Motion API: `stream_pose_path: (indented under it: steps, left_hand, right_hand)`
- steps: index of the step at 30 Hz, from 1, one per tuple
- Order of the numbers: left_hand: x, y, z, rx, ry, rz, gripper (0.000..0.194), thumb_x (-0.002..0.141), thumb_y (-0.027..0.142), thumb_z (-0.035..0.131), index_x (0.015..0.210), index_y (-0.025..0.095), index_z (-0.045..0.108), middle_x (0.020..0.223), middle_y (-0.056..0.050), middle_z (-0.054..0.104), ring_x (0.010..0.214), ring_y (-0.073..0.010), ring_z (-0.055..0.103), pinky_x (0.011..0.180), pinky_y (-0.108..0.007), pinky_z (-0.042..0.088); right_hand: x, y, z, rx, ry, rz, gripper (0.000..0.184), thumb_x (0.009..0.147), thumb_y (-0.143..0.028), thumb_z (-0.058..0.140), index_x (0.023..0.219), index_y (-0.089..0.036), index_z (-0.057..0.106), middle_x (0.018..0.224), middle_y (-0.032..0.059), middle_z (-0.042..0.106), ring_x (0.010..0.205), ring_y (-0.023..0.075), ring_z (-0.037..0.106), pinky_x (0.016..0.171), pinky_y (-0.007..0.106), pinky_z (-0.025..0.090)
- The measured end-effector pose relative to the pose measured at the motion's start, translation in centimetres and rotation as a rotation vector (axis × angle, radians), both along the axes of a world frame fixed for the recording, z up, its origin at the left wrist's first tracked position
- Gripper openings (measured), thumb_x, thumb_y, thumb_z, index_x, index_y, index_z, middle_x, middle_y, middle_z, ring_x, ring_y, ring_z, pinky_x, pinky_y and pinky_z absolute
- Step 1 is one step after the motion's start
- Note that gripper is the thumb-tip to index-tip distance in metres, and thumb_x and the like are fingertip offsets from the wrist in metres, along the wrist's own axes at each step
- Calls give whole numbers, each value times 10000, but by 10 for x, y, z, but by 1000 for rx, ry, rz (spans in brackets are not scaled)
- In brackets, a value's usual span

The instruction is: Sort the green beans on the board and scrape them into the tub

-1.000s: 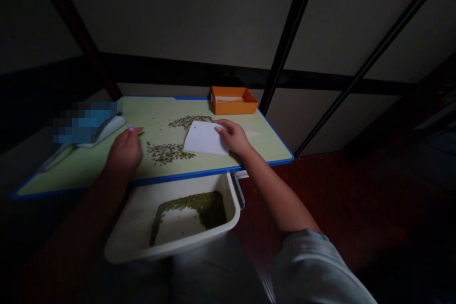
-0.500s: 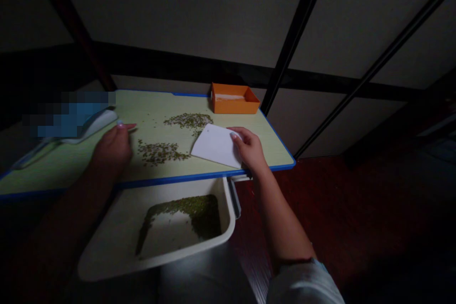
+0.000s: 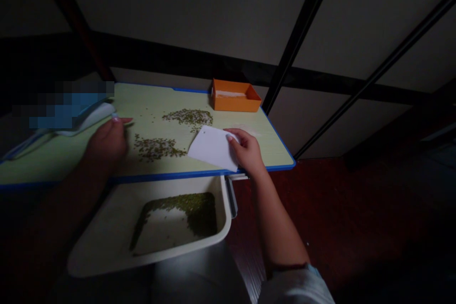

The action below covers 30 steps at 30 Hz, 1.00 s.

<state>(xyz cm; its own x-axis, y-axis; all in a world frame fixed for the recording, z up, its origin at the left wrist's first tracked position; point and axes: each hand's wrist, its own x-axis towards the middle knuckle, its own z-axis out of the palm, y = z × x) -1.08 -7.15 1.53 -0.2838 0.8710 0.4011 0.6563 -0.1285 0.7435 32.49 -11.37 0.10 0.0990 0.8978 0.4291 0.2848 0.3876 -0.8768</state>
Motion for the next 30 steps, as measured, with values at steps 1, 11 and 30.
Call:
stream_pose_path:
  steps: [1,11,30]
  left_hand:
    - [1,0,1,-29,3,14,496,981,399,283,1109,143,688,1320,-202,687,1328,-317,570,1209,-550,374]
    - [-2,3,-1,-15,-19,7,465,980,425,299,1049,179,688,1259,-178,711,1298,-294,585,1214,-513,378]
    - [5,-1,8,-88,-4,30,533,1001,353,269,1181,85,693,1344,-231,676,1356,-297,568,1227,-476,360]
  right_hand:
    - [1,1,-1,1,4,-12,289,838,-446,731,1008,-223,803,1069,83,812,1015,261,717,931,412,546]
    - [2,0,-2,18,-3,-35,262,848,-422,721,1007,-230,803,1091,87,812,1051,277,726,980,446,545]
    - [-6,-9,4,-30,30,38,346,809,-493,770,1030,-232,824,1089,85,819,966,252,732,818,375,572]
